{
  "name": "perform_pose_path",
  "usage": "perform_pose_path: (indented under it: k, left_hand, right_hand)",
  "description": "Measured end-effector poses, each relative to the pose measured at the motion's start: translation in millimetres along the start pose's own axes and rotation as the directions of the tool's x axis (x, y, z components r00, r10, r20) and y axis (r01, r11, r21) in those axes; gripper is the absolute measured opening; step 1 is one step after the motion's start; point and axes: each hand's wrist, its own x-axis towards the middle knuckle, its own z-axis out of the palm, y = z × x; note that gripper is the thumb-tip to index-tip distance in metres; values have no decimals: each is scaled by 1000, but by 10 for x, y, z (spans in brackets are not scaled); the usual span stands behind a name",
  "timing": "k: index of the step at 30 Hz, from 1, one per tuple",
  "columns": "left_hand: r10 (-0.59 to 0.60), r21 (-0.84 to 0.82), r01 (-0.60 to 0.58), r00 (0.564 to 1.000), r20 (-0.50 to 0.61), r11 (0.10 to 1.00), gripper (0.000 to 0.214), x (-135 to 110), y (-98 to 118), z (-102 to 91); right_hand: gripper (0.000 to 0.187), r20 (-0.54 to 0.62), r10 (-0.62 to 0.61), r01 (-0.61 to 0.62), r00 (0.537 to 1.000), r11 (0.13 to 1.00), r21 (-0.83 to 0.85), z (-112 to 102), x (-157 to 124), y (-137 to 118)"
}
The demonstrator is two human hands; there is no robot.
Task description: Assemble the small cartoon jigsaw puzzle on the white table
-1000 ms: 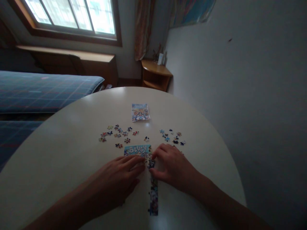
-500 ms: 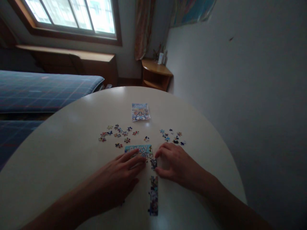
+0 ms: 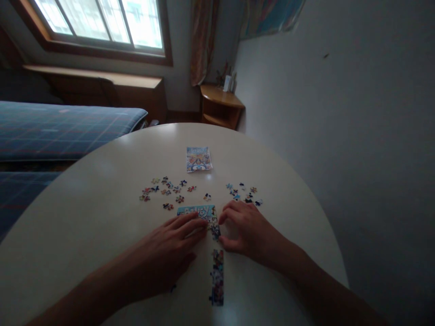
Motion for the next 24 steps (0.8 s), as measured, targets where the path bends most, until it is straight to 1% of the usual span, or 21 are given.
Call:
perform_pose_path:
  k: [4,8,11,24]
  left_hand:
    - [6,-6,-6,1000,-19,1000,50,9,8,-6]
    - [-4,-17,4,1000,-7,1000,50,13,13,3]
    - [-20,-12,20,1000,-3,1000,51,13,12,18]
    - [-98,-10,98,995,-18,995,43,46,49,47]
  right_hand:
    - [23,-15,-5,5,1000,1000,-2,13,10,-2]
    - [22,-28,-10,10,1000,1000,-1,24,15,1]
    - [22,-27,-14,14,1000,1000,1,20,23,-1]
    - [21,-11,-14,14,1000,1000,-18,-4,-4,14]
